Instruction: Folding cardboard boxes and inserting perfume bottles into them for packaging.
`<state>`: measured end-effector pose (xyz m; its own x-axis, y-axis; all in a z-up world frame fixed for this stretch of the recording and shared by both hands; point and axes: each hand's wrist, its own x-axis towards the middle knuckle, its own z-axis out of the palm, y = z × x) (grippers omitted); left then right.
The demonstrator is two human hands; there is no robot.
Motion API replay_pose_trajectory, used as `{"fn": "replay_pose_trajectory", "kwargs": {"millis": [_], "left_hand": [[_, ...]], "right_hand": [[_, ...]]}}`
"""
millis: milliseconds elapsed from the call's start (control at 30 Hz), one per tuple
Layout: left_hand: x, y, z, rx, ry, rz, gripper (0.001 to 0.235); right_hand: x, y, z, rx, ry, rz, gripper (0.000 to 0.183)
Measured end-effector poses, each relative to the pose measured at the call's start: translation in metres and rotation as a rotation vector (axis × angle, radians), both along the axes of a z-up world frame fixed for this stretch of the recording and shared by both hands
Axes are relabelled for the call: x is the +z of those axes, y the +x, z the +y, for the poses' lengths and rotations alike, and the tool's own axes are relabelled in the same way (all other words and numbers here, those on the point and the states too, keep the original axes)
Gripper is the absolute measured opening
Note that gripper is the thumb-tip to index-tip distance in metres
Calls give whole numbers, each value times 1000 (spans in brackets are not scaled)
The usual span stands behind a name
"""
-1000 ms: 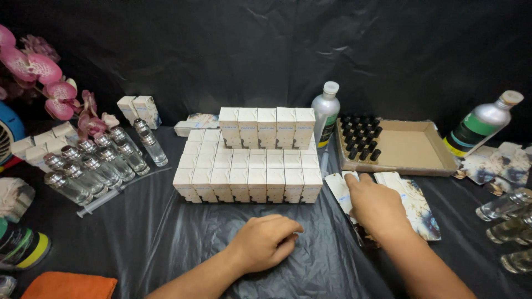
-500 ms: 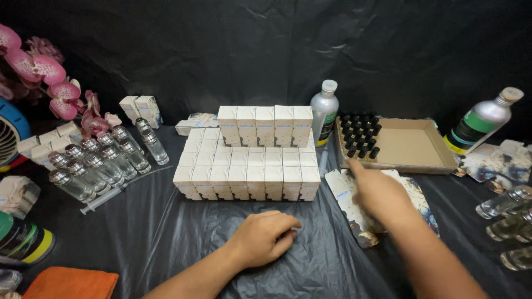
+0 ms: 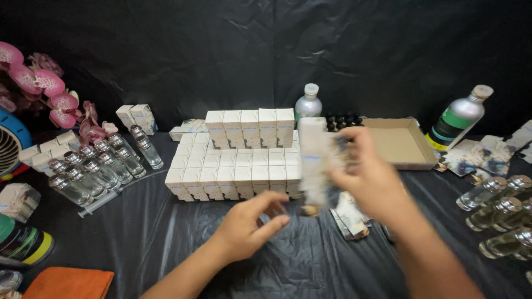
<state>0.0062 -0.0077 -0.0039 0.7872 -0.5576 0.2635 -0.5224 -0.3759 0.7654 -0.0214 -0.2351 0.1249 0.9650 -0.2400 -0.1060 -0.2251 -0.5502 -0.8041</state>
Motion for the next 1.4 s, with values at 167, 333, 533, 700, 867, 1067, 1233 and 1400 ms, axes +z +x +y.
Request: {"fn": "replay_pose_trajectory", "kwargs": {"millis": [167, 333, 533, 700, 867, 1067, 1233, 1400], "left_hand": [[33, -18, -11, 69, -172, 225, 37], [14, -11, -18, 171, -422, 352, 33], [-21, -10, -21, 276, -543, 307, 43], [-43, -13, -9, 294, -406, 22, 45], [-41, -11, -4, 329, -266, 112, 73], [-36, -15, -1, 344, -28, 201, 110], [-25, -18, -6, 377, -9, 233, 117], [-18, -20, -8, 352, 11, 303, 113]], "right_hand": [[-33, 6, 17, 221, 295, -133, 52], [-35, 5, 19, 294, 105, -88, 50], [-38, 10, 14, 353, 50, -236, 5], [-36, 13, 22, 384, 260, 68, 13], [-62, 21, 18, 421, 535, 51, 11], [-75, 24, 21, 451, 748, -56, 10], [-82, 25, 21, 446, 806, -55, 9], [-77, 19, 23, 468, 734, -9, 16]]}}
